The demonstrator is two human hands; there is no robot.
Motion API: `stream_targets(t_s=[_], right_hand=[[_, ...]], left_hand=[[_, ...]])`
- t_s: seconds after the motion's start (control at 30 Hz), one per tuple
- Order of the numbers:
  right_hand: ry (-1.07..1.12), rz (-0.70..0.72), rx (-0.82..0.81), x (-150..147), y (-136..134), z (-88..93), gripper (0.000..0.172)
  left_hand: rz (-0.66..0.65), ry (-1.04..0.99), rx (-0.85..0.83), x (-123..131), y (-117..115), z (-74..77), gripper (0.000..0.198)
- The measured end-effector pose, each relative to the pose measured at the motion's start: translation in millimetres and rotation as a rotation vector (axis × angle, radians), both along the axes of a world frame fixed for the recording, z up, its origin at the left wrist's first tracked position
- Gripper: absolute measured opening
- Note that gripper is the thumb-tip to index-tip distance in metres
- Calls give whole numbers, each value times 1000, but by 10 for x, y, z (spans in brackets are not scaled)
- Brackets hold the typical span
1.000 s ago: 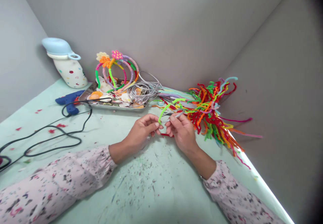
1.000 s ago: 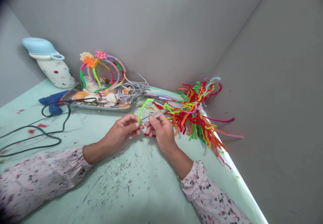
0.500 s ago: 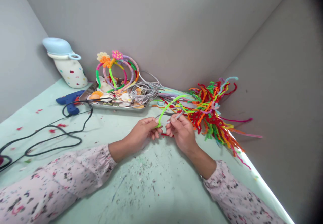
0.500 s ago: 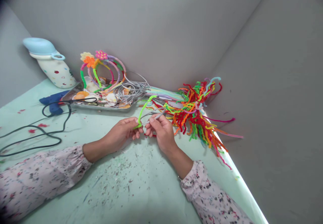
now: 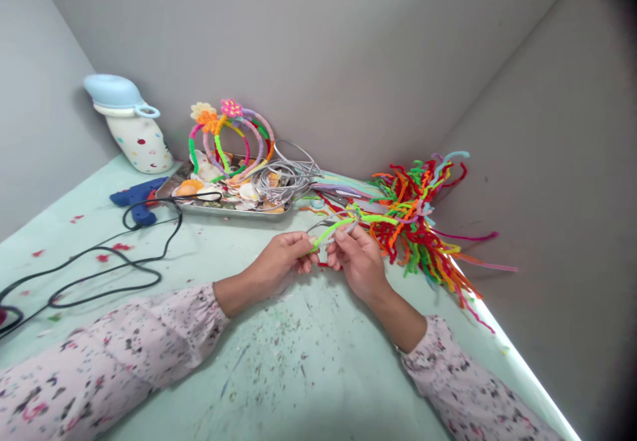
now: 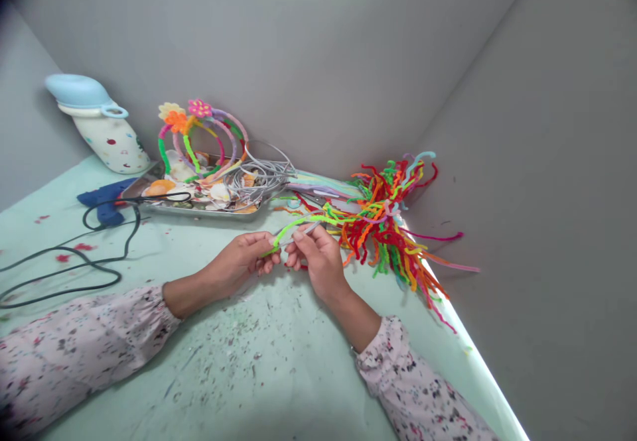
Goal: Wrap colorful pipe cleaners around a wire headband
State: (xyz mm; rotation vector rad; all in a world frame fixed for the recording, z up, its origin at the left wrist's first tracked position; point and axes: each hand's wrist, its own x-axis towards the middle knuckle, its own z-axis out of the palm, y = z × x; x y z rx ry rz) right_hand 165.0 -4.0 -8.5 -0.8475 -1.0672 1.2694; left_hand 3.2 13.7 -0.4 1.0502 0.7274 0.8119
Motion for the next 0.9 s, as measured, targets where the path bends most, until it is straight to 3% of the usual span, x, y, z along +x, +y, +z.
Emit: stream_targets(t_s=[0.6,0.9], right_hand=[[-15,-16,-18,-9,-16,30,19],[-12,-1,-2,-2,-7,19,17]], left_hand=[[25,105,124,16,-12,-1,28],[23,99,157,-1,-2,-72,29]])
